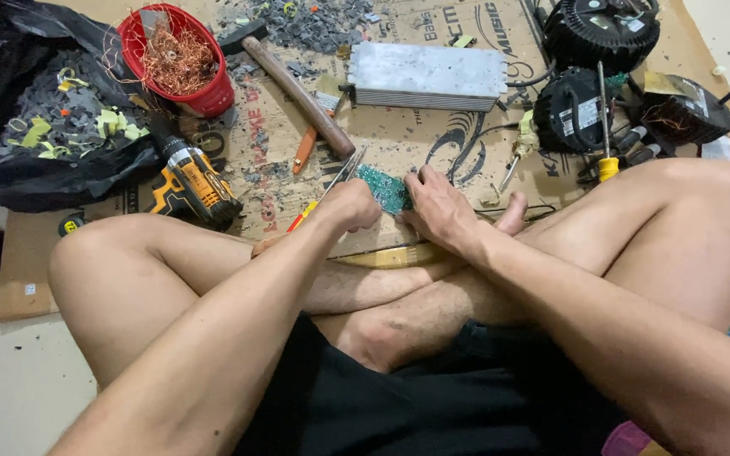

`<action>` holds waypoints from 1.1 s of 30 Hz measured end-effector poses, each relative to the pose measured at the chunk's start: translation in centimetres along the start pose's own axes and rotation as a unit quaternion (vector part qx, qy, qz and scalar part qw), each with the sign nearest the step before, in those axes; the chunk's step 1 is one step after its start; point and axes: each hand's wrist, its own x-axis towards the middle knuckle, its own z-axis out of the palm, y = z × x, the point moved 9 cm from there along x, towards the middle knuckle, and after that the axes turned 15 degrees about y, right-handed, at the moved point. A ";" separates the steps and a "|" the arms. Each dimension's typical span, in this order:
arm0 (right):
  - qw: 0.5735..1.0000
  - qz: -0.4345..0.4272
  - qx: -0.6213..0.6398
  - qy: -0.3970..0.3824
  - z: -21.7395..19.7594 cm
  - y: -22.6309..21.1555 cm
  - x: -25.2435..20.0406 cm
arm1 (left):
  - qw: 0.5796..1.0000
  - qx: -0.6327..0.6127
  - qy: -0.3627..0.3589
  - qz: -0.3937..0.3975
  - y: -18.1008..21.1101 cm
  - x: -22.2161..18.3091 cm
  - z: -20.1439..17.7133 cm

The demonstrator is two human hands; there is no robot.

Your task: A person is sitting on the floor and using a utility knife to scrape components or solder off a small circuit board.

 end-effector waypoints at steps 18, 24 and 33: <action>0.999 0.029 0.017 -0.018 1.0 0.9 0.3 | 0.985 0.144 0.049 0.078 4.3 -3.3 -2.9; 0.999 0.026 0.003 -0.027 0.5 0.3 0.3 | 0.994 0.095 0.031 0.043 2.9 -4.0 -2.6; 0.999 0.021 0.009 -0.023 0.6 0.5 0.0 | 0.998 0.059 0.031 0.010 3.1 -4.8 -3.0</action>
